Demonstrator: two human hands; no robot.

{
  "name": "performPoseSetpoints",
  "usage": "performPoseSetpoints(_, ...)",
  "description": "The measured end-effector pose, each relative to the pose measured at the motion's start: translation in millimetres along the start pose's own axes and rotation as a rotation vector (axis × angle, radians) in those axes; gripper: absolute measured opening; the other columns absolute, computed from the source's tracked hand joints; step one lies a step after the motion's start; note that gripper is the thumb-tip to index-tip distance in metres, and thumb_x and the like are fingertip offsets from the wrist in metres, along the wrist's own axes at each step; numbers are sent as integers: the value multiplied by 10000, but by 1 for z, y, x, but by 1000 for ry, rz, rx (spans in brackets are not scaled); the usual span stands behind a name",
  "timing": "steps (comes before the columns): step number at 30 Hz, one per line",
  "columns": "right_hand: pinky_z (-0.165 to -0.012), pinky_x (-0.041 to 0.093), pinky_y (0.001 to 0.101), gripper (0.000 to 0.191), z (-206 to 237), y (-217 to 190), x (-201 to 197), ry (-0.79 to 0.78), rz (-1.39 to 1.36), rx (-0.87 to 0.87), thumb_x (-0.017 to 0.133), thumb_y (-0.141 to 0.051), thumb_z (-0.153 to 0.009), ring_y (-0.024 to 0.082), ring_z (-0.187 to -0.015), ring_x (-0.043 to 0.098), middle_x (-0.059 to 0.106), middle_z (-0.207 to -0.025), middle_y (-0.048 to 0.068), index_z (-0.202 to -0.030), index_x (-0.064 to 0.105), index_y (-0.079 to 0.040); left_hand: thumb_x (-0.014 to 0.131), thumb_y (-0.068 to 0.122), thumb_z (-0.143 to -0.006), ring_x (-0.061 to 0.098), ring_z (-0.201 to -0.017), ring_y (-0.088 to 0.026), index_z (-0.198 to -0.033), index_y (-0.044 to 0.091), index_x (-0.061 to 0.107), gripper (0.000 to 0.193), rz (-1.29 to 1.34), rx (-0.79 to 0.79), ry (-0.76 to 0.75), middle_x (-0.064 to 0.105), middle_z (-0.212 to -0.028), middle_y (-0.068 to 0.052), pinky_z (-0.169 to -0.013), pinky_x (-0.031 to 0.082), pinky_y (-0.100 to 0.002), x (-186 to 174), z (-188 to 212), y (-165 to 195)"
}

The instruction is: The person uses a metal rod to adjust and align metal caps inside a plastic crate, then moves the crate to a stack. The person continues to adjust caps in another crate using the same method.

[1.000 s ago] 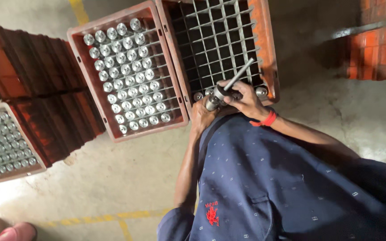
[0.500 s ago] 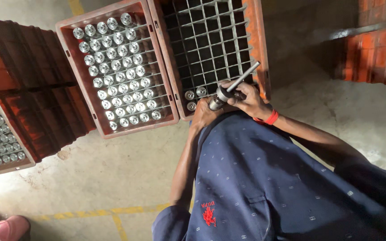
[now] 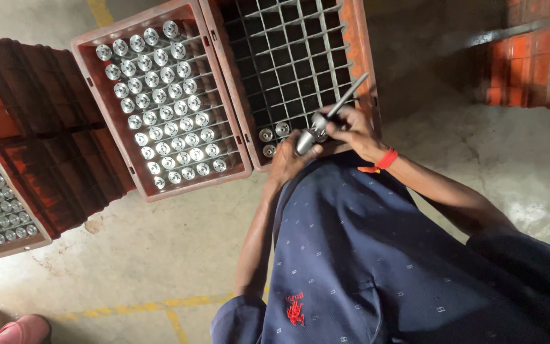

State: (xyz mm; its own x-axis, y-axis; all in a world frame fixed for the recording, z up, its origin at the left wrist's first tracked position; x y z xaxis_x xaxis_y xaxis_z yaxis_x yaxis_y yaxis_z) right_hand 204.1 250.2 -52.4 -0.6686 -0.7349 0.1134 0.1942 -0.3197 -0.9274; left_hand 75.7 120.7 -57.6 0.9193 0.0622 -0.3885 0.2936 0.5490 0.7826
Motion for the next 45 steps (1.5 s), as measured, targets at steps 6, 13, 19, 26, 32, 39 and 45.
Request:
performPoseSetpoints(6, -802, 466, 204, 366, -7, 16, -36, 226, -133, -70, 745, -47, -951, 42, -911, 576, 696, -1088, -18, -1305, 661, -7, 575, -12, -771, 683, -1036, -450, -1468, 63, 556, 701, -405, 419, 414, 665, -1288, -287, -737, 584, -444, -13, 13, 11)
performPoseSetpoints(13, -861, 488, 213, 354, 13, 33, -28, 260, -153, -53, 743, -18, -951, 40, -980, 587, 639, -1085, -38, -1288, 640, 11, 698, 110, -947, 726, -942, -308, -1224, 210, 712, 295, -301, 255, 721, 740, -1042, -90, -809, 580, -431, -83, 57, -43)
performPoseSetpoints(19, -842, 489, 213, 381, 19, 34, -4, 192, -149, 19, 726, -63, -973, 45, -947, 580, 659, -1101, -29, -1336, 629, 0, 778, 368, -849, 674, -890, -413, -1186, 110, 747, 425, -742, -148, 1045, 677, -1088, -248, -726, 556, -467, -165, 89, -81)
performPoseSetpoints(26, -822, 489, 218, 363, 22, 31, 6, 140, -63, 78, 729, -82, -960, 55, -948, 589, 665, -1086, -17, -1304, 641, -5, 859, 353, -797, 699, -926, -275, -1155, 54, 742, 481, -242, -67, 851, 708, -1071, -133, -802, 598, -418, -203, 119, -93)
performPoseSetpoints(32, -882, 484, 235, 378, 22, 1, 36, 31, -62, 12, 737, -107, -966, 82, -1002, 601, 673, -1122, 7, -1318, 649, -4, 875, 227, -753, 692, -889, -164, -1171, 72, 655, 498, 871, 203, 749, 718, -1012, -42, -776, 614, -309, -189, 92, -97)
performPoseSetpoints(39, -874, 555, 304, 420, 3, -49, 72, -58, -121, -8, 740, -176, -942, 115, -1027, 637, 685, -1152, 34, -1315, 628, -19, 690, 25, -727, 699, -703, -217, -1130, 7, 693, 403, 230, 45, 591, 731, -843, -114, -655, 568, -342, -65, 28, -42)
performPoseSetpoints(45, -1043, 512, 314, 434, 16, -63, 59, -140, 98, -265, 739, -178, -979, 162, -1216, 626, 671, -1299, 88, -1346, 604, 11, 865, 170, -726, 744, -890, -360, -1111, 28, 712, 438, 40, 28, 392, 766, -943, -211, -756, 562, -426, -18, 20, -1)
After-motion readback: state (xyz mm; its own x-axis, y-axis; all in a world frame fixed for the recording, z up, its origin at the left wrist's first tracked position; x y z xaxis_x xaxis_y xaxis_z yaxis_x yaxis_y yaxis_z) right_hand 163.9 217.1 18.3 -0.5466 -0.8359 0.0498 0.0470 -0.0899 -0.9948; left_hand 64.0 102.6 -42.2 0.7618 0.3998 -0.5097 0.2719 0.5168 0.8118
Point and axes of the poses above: each hand's wrist, its own z-axis away from the middle knuckle, its own x-axis out of the palm, y = z × x, the point moved 9 cm from there along -z, towards the middle knuckle
